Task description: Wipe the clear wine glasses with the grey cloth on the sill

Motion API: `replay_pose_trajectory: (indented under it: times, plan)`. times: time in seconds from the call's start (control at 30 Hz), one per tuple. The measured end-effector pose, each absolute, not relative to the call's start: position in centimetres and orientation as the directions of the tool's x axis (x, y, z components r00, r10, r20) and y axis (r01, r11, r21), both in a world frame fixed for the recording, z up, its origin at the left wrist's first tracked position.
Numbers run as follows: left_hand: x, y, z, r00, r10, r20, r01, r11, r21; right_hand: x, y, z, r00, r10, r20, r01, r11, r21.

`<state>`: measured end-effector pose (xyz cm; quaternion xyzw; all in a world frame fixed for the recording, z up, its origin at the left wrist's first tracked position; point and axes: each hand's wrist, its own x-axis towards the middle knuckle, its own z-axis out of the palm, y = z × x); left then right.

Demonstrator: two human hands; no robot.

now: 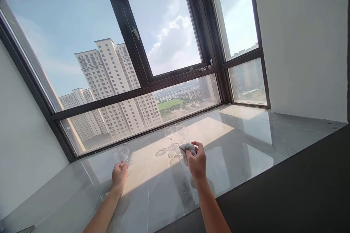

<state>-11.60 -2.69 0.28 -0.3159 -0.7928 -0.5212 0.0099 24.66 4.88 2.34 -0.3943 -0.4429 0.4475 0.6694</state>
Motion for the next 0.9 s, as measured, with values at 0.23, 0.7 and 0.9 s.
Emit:
replay_pose_trajectory:
  times: [0.23, 0.7, 0.9]
  plan:
    - [-4.5, -2.3, 1.2, -0.325, 0.659, 0.679, 0.856, -0.101, 0.507, 24.2, 4.9, 2.1, 0.121, 0.934, 0.337, -0.149, 0.353, -0.924]
    - [-0.6, -2.5, 1.9, 0.033, 0.782, 0.623, 0.983, -0.138, 0.121, 18.1, -0.2, 3.8, -0.254, 0.685, 0.683, 0.098, 0.721, -0.686]
    - [-0.2, -2.7, 2.5, 0.212, 0.753, 0.623, 0.976, -0.188, -0.106, 18.3, -0.1, 4.8, -0.18, 0.642, 0.745, 0.167, 0.767, -0.62]
